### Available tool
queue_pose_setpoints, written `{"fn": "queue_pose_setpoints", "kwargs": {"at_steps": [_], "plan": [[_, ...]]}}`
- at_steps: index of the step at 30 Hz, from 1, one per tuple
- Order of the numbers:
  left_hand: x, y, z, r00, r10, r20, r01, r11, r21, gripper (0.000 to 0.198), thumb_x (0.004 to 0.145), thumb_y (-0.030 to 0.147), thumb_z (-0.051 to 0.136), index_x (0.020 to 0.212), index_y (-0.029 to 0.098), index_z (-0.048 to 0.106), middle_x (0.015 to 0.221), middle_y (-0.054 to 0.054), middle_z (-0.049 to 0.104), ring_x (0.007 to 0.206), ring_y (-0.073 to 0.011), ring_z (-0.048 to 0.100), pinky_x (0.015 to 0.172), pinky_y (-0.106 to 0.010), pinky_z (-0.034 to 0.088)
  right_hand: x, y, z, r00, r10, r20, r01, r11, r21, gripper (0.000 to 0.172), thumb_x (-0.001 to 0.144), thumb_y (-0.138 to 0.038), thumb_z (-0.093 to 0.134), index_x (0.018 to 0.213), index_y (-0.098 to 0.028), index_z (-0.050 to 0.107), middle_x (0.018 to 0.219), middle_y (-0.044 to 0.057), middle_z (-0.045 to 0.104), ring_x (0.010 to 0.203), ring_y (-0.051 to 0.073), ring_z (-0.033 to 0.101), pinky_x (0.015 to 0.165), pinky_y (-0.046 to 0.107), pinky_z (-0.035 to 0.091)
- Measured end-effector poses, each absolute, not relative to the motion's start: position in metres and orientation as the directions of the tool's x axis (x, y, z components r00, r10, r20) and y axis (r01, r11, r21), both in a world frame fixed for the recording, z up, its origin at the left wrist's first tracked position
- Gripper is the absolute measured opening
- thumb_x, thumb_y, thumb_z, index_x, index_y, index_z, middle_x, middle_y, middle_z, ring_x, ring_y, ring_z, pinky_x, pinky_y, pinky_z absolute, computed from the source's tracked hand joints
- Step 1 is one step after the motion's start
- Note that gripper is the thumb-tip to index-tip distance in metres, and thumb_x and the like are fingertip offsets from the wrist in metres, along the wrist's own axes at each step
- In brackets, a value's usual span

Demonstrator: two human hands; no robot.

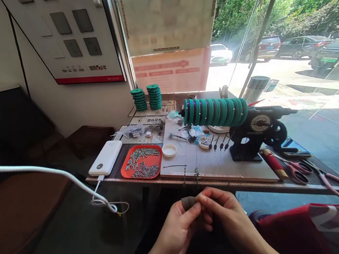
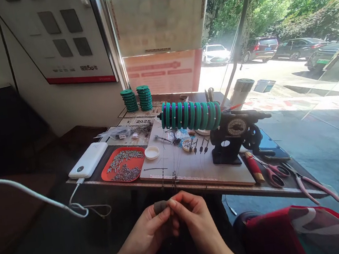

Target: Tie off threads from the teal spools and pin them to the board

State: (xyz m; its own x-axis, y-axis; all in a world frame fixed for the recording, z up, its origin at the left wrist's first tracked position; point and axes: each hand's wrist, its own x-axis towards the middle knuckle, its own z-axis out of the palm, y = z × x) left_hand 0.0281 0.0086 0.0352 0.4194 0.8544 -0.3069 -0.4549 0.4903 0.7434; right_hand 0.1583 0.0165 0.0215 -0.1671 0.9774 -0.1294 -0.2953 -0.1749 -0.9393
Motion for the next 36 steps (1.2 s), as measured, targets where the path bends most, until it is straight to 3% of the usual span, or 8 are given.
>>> {"fn": "queue_pose_setpoints", "kwargs": {"at_steps": [4,7,10,16,20,25,30,36], "plan": [[0.036,0.017,0.033,0.327,0.901,-0.286,-0.368,0.4,0.839,0.02,0.075,0.03,0.061,0.067,0.012,0.057,0.059,-0.003,0.059,0.052,-0.0091,0.05,0.056,-0.021,0.038,0.193,0.066,0.052,0.272,0.922,0.275,0.261,0.204,-0.943,0.022,0.07,-0.039,0.061,0.077,-0.019,0.065,0.059,0.0,0.056,0.054,0.014,0.047,0.054,0.027,0.035],[0.043,0.024,0.023,0.234,0.934,-0.269,-0.273,0.329,0.904,0.019,0.074,0.03,0.06,0.071,0.011,0.059,0.059,-0.003,0.061,0.052,-0.0112,0.053,0.058,-0.024,0.04,0.207,0.107,0.07,0.286,0.824,0.488,0.697,0.17,-0.696,0.024,0.072,-0.04,0.058,0.075,-0.019,0.068,0.053,0.002,0.056,0.054,0.018,0.049,0.056,0.03,0.031],[0.043,0.027,0.016,0.176,0.949,-0.26,-0.152,0.287,0.946,0.02,0.078,0.029,0.054,0.083,0.011,0.062,0.07,-0.007,0.066,0.067,-0.0176,0.06,0.069,-0.029,0.043,0.206,0.122,0.074,0.23,0.839,0.493,0.813,0.113,-0.571,0.026,0.075,-0.038,0.053,0.076,-0.018,0.069,0.052,0.004,0.057,0.053,0.019,0.05,0.054,0.029,0.028],[0.041,0.039,0.052,0.147,0.987,0.073,0.423,-0.129,0.897,0.024,0.08,0.024,0.048,0.094,0.016,0.065,0.094,-0.012,0.067,0.092,-0.0262,0.057,0.085,-0.039,0.037,0.213,0.093,0.092,0.138,0.941,0.309,0.496,0.205,-0.844,0.026,0.068,-0.042,0.06,0.063,-0.016,0.064,0.048,-0.002,0.048,0.046,0.011,0.04,0.049,0.026,0.029],[0.068,0.065,0.082,0.221,0.964,0.149,0.051,-0.164,0.985,0.029,0.078,0.03,0.052,0.101,0.015,0.059,0.097,-0.009,0.064,0.084,-0.0191,0.057,0.077,-0.032,0.043,0.217,0.086,0.109,0.046,0.99,0.137,0.113,0.131,-0.985,0.026,0.061,-0.041,0.068,0.062,-0.015,0.063,0.045,-0.006,0.041,0.041,0.005,0.029,0.041,0.022,0.022],[0.086,0.072,0.082,0.433,0.899,-0.068,-0.374,0.248,0.894,0.025,0.075,0.037,0.057,0.07,0.013,0.055,0.061,-0.001,0.059,0.056,-0.0107,0.055,0.062,-0.025,0.045,0.212,0.089,0.102,-0.098,0.995,0.02,-0.16,0.004,-0.987,0.025,0.064,-0.038,0.068,0.064,-0.014,0.062,0.046,-0.005,0.046,0.037,0.002,0.031,0.037,0.017,0.021],[0.073,0.057,0.073,0.513,0.845,-0.151,-0.424,0.402,0.812,0.028,0.074,0.041,0.058,0.074,0.013,0.056,0.058,0.0,0.057,0.049,-0.0081,0.052,0.054,-0.022,0.044,0.2,0.088,0.091,-0.208,0.976,-0.062,-0.392,-0.141,-0.909,0.026,0.061,-0.038,0.071,0.067,-0.017,0.057,0.05,-0.002,0.057,0.034,0.005,0.041,0.034,0.017,0.031],[0.047,0.028,0.056,0.571,0.763,-0.302,-0.351,0.56,0.75,0.028,0.075,0.039,0.057,0.071,0.012,0.054,0.054,-0.001,0.057,0.045,-0.0092,0.054,0.05,-0.021,0.045,0.197,0.089,0.086,-0.085,0.996,-0.009,-0.426,-0.045,-0.904,0.024,0.06,-0.034,0.072,0.065,-0.015,0.059,0.043,-0.003,0.053,0.033,0.002,0.04,0.033,0.013,0.027]]}}
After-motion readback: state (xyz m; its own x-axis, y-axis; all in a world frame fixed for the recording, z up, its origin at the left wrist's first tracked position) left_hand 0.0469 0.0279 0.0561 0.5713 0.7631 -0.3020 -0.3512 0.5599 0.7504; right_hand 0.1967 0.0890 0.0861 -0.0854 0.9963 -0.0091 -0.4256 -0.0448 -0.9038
